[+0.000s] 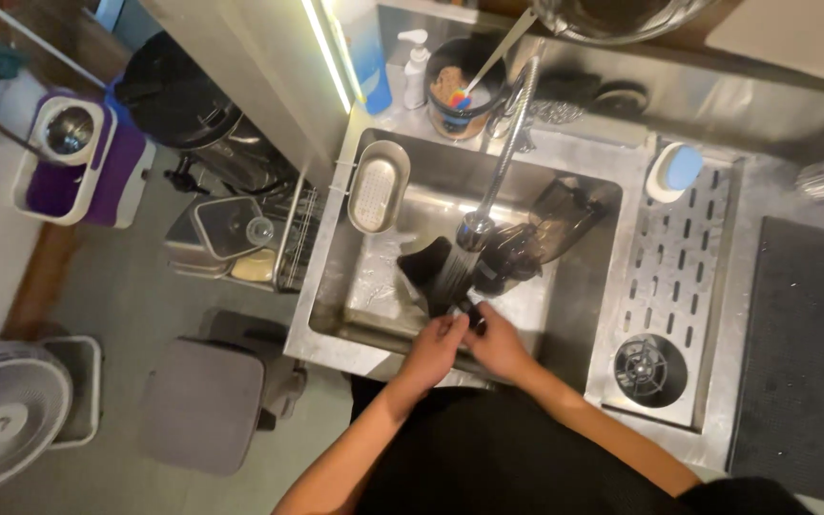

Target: Cleaning a kitchen knife and juicer parts in a sink using a brush.

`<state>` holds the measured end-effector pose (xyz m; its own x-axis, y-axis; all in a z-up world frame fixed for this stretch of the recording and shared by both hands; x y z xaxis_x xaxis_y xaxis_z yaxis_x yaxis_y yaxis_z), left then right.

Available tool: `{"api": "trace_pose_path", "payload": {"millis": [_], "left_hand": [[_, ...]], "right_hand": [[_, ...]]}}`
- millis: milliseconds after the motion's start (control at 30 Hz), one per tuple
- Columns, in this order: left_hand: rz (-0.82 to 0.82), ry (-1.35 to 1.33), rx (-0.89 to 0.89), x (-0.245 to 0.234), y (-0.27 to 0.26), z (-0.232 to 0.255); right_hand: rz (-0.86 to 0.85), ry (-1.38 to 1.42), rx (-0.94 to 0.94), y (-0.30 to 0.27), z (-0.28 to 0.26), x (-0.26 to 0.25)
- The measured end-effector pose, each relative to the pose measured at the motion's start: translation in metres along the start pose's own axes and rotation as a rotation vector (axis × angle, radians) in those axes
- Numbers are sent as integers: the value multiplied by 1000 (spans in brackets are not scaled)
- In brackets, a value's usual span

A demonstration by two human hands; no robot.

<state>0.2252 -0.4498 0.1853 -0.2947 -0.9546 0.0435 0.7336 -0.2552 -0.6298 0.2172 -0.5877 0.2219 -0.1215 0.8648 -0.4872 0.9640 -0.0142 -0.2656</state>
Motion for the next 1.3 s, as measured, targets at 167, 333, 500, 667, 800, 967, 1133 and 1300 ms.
{"api": "trace_pose_path", "payload": {"millis": [167,333,500,667,800,967,1133,1300], "left_hand": [[122,-193,-101,20,41,-5],[144,166,120,9,52,21],[24,132,127,-15,1,47],[8,191,37,-37,19,15],[65,524,409,-20,31,30],[57,972,399,-19,-5,76],[157,1251,485,-12,-4,55],[126,1381,315,-17,0,59]], "right_hand": [[-80,32,-321,-17,-27,-19],[-63,-44,-222,-26,-72,-77],[47,-158,-155,-19,-143,-134],[181,-453,-756,54,-316,-168],[112,-1033,-514,195,-336,-152],[31,-1281,-333,330,-266,-158],[-72,-1550,-42,379,-177,-172],[-98,-1738,-36,353,-213,-150]]}}
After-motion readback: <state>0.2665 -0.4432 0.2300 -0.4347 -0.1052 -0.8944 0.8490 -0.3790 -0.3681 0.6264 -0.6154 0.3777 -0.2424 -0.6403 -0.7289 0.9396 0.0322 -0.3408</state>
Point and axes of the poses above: each hand's wrist, its own y-axis towards the middle knuckle, its own x-axis out of the palm, z = x × y, the point moved 10 cm from there along y, towards the middle knuckle, and after that the axes turned 9 degrees about -x, right-handed, at the moved point
